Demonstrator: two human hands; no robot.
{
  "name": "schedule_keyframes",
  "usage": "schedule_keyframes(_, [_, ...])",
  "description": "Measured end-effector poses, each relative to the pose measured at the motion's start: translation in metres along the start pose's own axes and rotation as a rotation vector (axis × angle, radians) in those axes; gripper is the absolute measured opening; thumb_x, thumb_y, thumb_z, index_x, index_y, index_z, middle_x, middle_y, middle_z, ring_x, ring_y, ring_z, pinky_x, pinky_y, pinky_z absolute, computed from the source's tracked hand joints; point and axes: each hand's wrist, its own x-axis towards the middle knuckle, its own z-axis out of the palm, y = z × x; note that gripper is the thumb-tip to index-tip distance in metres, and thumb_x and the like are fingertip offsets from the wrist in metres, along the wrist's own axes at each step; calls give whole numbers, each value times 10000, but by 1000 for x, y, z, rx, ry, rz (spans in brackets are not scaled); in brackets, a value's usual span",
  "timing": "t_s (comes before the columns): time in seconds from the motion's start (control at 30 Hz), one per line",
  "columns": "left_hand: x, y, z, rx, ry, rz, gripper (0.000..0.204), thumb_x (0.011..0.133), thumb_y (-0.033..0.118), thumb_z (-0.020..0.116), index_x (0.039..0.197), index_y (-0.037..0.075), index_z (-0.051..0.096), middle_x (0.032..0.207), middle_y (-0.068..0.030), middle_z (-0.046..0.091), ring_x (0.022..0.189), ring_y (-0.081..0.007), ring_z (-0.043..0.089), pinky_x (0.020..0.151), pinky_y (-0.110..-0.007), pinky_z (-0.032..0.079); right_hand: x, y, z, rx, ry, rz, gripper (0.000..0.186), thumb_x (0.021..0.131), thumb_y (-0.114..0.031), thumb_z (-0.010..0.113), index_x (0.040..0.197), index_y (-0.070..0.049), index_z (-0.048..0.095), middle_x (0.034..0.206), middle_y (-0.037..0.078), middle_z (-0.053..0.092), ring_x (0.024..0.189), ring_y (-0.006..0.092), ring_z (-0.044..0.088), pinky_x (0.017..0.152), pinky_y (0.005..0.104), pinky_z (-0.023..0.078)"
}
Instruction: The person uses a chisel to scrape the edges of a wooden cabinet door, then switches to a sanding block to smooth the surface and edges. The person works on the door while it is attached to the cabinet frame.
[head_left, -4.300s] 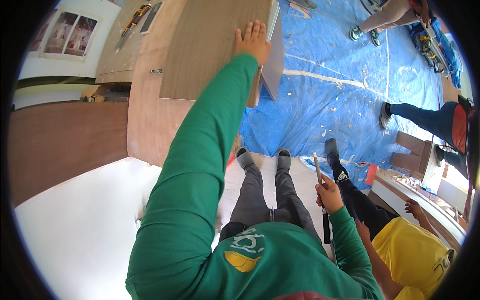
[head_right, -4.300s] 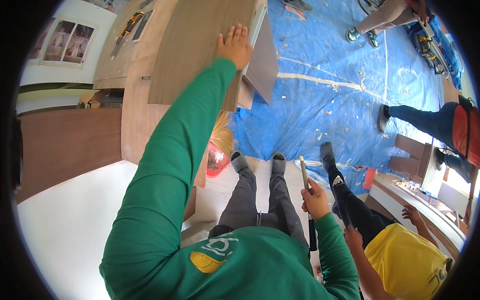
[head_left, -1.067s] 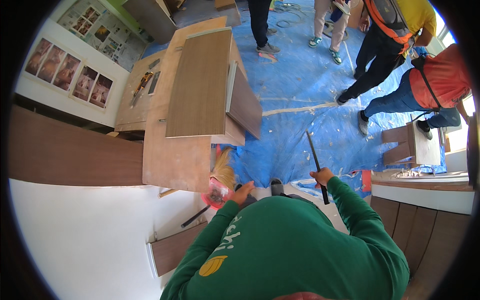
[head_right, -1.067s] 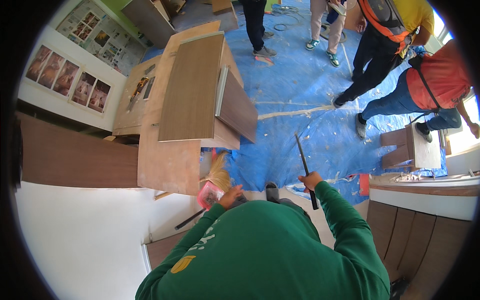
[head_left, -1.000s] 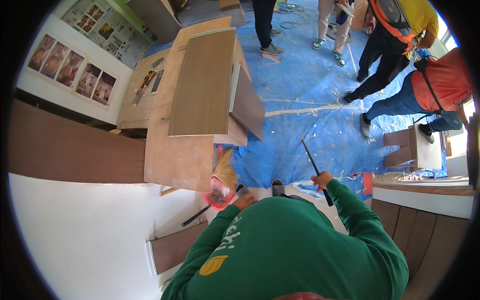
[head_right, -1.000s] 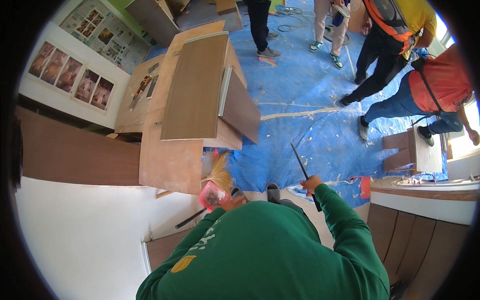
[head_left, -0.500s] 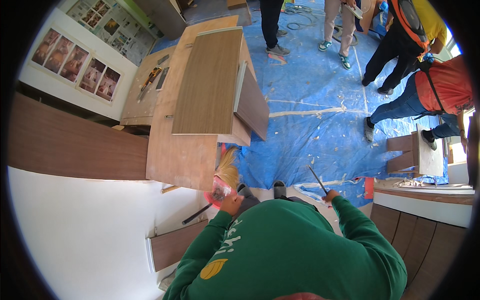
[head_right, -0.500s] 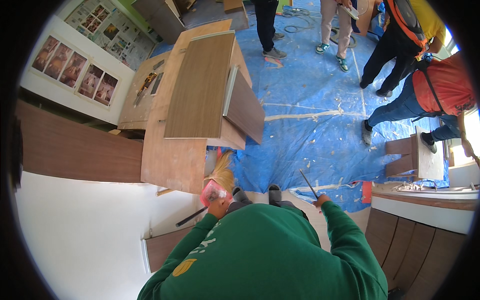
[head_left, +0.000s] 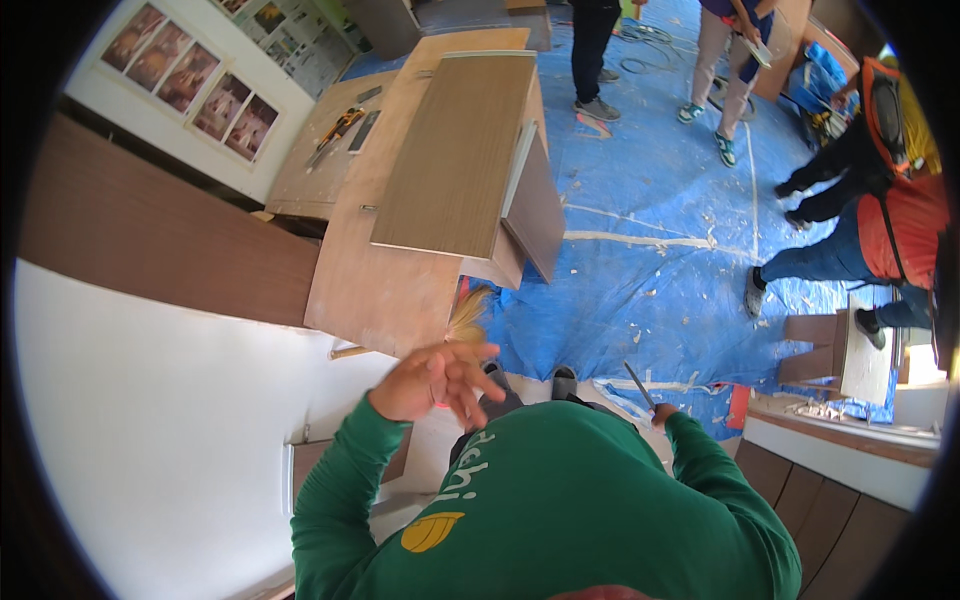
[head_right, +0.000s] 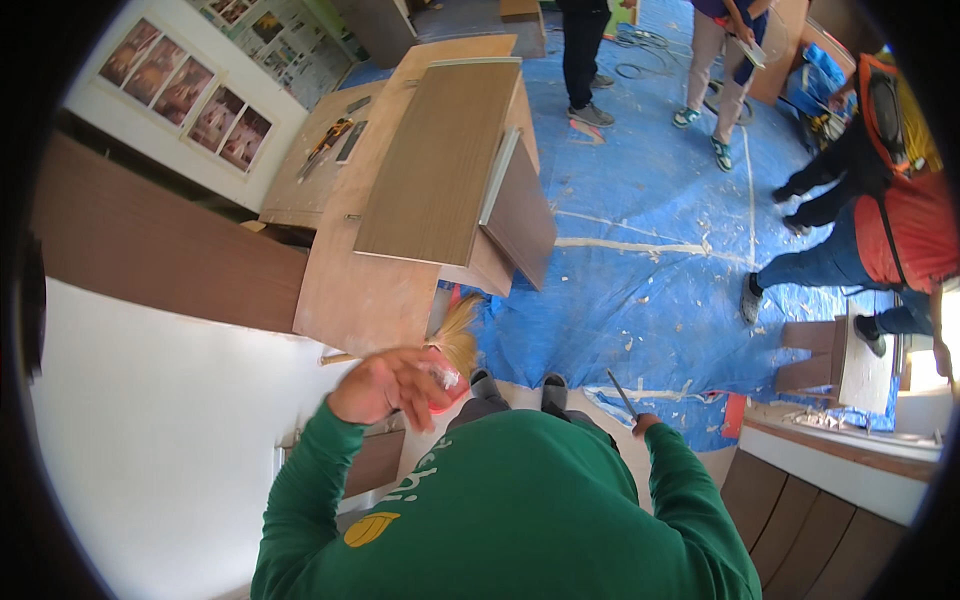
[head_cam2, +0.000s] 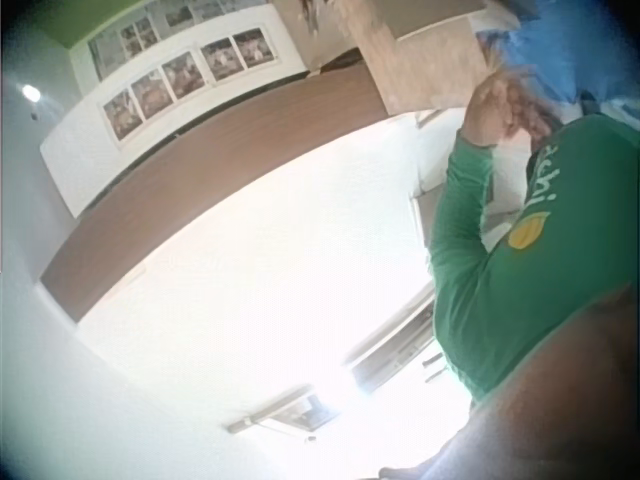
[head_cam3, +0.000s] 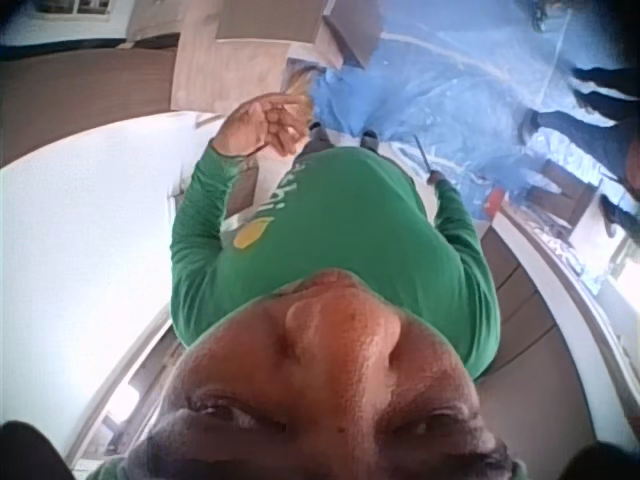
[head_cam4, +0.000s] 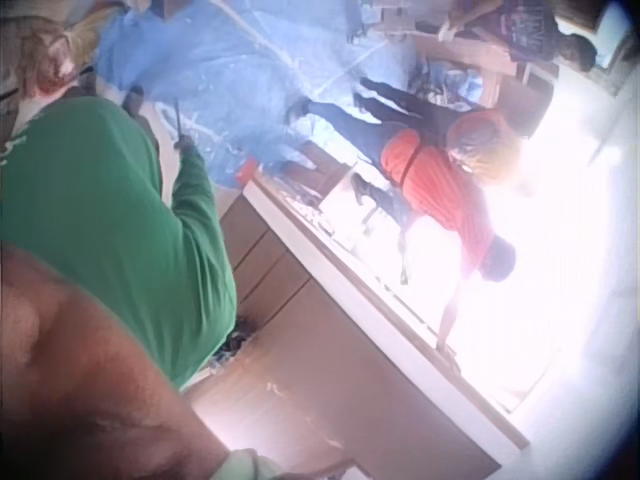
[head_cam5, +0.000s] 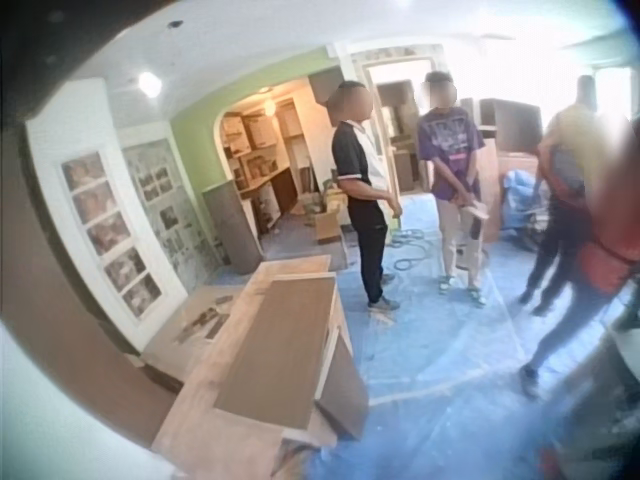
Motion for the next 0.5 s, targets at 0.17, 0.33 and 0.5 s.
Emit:
schedule_keyframes(0.17, [-11,91,86,474,-236,841,685,1070,532,504,1385,-67,610,1371,-306,599,1211,-414,607,1049,-503,473,-6,-21,-11,382,-19,135,511,841,-67,644,1350,-112,672,961,170,754,767,274,763,704,423,611])
schedule_keyframes(0.33, [26,93,184,4,-501,1244,663,1052,470,581,1280,-149,642,1320,-358,623,1276,-473,593,1020,-642,463,4,-12,-42,339,53,100,534,878,-7,684,1395,-123,622,905,116,730,665,243,711,549,412,573])
schedule_keyframes(0.5, [27,99,186,7,-432,1481,625,1043,429,611,1168,-178,687,1170,-382,688,1204,-517,642,1002,-653,502,-17,-45,-47,408,119,104,458,849,-36,654,1302,-95,683,952,145,740,697,264,734,634,403,597])
